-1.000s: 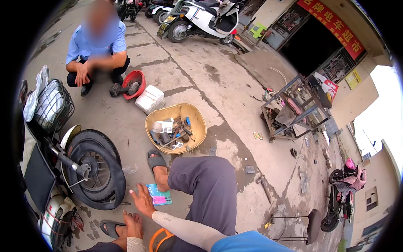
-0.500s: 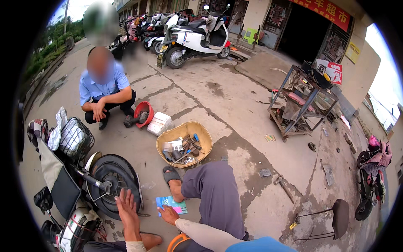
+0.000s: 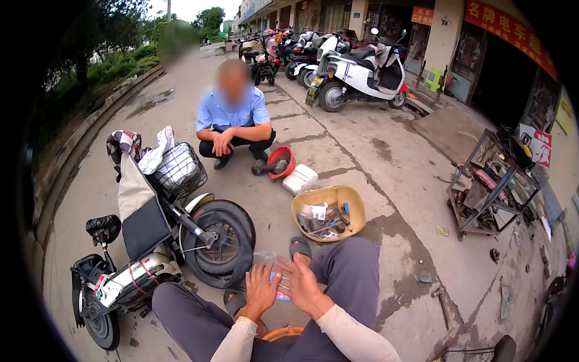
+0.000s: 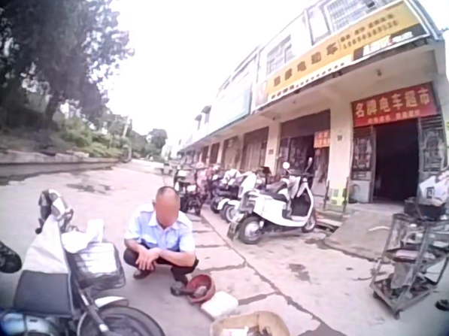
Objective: The person removes the inner tube from a bicycle tire using metal tire levers, inspects it, and then inflates the tube using an air compressor hose.
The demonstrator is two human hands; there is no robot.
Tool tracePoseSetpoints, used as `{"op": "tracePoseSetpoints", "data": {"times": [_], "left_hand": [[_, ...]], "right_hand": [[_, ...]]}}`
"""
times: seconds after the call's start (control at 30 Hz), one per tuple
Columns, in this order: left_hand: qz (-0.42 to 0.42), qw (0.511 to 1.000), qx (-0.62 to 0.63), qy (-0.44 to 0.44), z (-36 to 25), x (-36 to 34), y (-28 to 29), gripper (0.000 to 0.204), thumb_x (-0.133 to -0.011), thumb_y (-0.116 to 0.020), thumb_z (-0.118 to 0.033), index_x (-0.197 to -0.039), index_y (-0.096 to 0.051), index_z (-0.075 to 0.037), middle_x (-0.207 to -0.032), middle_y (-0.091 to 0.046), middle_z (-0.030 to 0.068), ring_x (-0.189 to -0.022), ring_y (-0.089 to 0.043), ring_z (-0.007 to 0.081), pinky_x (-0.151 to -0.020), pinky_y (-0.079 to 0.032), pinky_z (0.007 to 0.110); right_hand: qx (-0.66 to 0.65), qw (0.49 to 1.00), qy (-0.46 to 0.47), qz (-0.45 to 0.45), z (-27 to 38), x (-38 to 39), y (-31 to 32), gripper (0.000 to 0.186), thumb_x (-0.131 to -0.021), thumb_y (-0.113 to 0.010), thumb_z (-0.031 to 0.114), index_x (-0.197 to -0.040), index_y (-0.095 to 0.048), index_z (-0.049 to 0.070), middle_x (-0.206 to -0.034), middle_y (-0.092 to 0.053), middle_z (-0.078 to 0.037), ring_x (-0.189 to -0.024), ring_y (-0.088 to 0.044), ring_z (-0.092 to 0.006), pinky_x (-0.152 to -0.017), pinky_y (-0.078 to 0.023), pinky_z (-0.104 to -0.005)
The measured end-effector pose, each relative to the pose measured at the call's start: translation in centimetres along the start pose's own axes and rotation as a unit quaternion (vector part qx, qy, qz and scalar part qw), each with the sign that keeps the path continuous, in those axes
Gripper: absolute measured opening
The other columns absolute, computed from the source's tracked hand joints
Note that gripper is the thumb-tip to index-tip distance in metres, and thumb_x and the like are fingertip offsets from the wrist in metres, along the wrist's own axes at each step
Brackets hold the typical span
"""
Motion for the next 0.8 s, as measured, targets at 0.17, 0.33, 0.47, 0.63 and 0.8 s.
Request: {"op": "tracePoseSetpoints", "data": {"times": [0.17, 0.33, 0.47, 0.63, 0.8], "left_hand": [[0.077, 0.966, 0.202, 0.143, 2.6, -1.2, -0.5, 0.066, -0.102, -0.030, -0.051, -0.138, -0.043, 0.002, -0.141, -0.045, 0.0238, -0.131, -0.043, 0.0377, -0.111, -0.030, 0.046], [0.157, 0.524, 0.818, 0.178, -9.4, -2.4, 4.5, 0.055, -0.104, -0.031, -0.048, -0.124, -0.050, -0.001, -0.125, -0.057, 0.0163, -0.119, -0.054, 0.0305, -0.105, -0.040, 0.043], [0.170, 0.588, 0.760, 0.218, -8.5, -6.1, 6.1, 0.048, -0.103, -0.036, -0.044, -0.121, -0.052, -0.002, -0.124, -0.058, 0.0151, -0.117, -0.056, 0.0262, -0.102, -0.044, 0.041], [0.175, 0.642, 0.670, 0.328, -4.8, -6.0, 6.7, 0.050, -0.103, -0.036, -0.043, -0.130, -0.048, -0.003, -0.128, -0.055, 0.0141, -0.120, -0.054, 0.0259, -0.100, -0.045, 0.039], [0.233, 0.569, 0.687, 0.387, -4.6, -5.1, 4.2, 0.062, -0.102, -0.031, -0.051, -0.142, -0.036, -0.005, -0.140, -0.046, 0.0124, -0.130, -0.047, 0.0308, -0.104, -0.042, 0.047]], "right_hand": [[0.304, 0.923, 0.234, -0.016, 7.9, 4.2, -7.0, 0.069, -0.100, -0.046, 0.048, -0.147, -0.034, 0.000, -0.148, -0.042, -0.015, -0.136, -0.041, -0.0272, -0.114, -0.028, -0.0436], [0.633, 0.724, 0.273, -0.011, 8.1, 3.1, -9.3, 0.058, -0.101, -0.046, 0.042, -0.140, -0.045, -0.001, -0.144, -0.044, -0.019, -0.134, -0.044, -0.0297, -0.111, -0.031, -0.0455], [0.785, 0.463, 0.402, 0.085, 8.3, 1.2, -10.8, 0.047, -0.099, -0.045, 0.032, -0.126, -0.051, -0.006, -0.130, -0.051, -0.024, -0.125, -0.045, -0.0397, -0.108, -0.032, -0.0488], [0.786, 0.487, 0.356, 0.134, 6.0, -4.0, -8.4, 0.051, -0.096, -0.051, 0.032, -0.130, -0.048, -0.006, -0.131, -0.051, -0.023, -0.124, -0.046, -0.0384, -0.107, -0.033, -0.0486], [0.748, 0.556, 0.331, 0.148, 7.1, -3.7, -4.3, 0.056, -0.094, -0.055, 0.032, -0.136, -0.046, -0.003, -0.136, -0.048, -0.021, -0.125, -0.045, -0.0355, -0.106, -0.035, -0.0473]]}}
Point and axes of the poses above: each hand's wrist, its own x-axis away from the middle knuckle, its own y-axis out of the back of the hand, z = x × y, the point moved 7 cm from there along -x, towards the middle knuckle
